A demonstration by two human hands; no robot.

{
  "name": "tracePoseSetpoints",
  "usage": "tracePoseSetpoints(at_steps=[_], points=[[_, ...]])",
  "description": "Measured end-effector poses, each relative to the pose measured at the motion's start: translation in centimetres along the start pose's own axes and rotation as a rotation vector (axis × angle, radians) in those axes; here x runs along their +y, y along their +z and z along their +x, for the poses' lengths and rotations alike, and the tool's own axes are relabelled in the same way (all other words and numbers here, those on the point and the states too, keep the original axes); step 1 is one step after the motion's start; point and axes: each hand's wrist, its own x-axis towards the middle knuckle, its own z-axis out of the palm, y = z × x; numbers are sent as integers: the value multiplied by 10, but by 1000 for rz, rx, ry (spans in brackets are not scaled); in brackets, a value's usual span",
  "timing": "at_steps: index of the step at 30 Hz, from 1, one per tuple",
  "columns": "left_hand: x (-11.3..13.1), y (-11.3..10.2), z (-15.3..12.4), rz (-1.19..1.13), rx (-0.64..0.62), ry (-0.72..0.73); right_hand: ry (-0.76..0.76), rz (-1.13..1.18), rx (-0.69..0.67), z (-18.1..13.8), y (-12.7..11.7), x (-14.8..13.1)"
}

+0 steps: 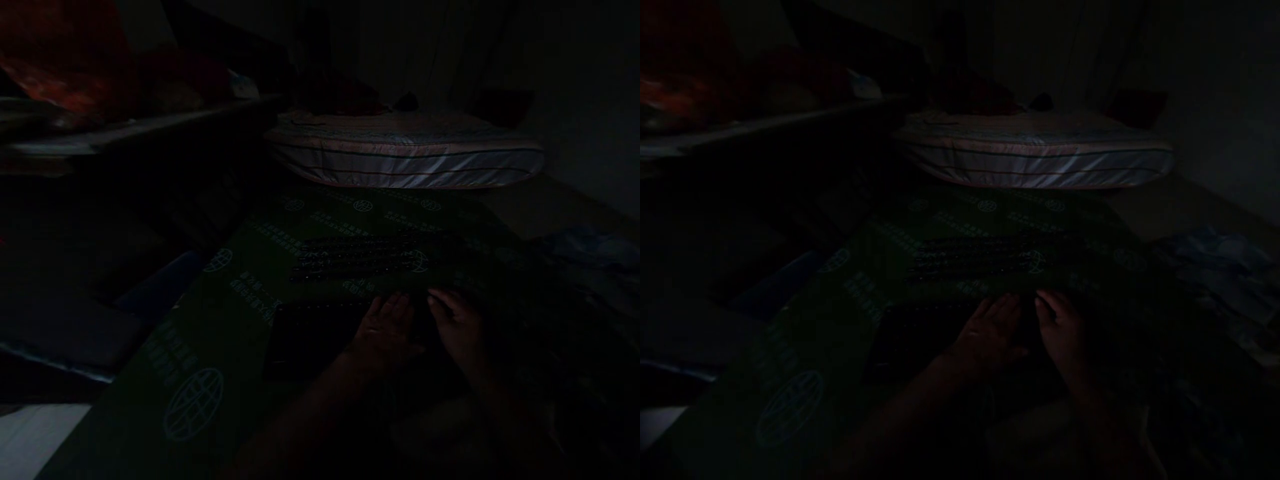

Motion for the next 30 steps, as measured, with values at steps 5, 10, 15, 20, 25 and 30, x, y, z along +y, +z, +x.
tracePoseSetpoints(at_steps=[5,10,15,20,25,30], points=[[7,-1,4,15,-32,-48,53,27,-54,-1,-3,3],[8,6,-13,64,42,-62,89,34,-71,0,-4,3],[10,14,-25,85,69,-130,86,44,-77,0,-3,5],[11,11,-28,72,75,-141,62,55,-73,0,-3,5],[11,5,-38,73,79,-194,50,48,-79,1,-5,3],[8,9,-47,98,123,-196,62,37,-87,0,-5,6]])
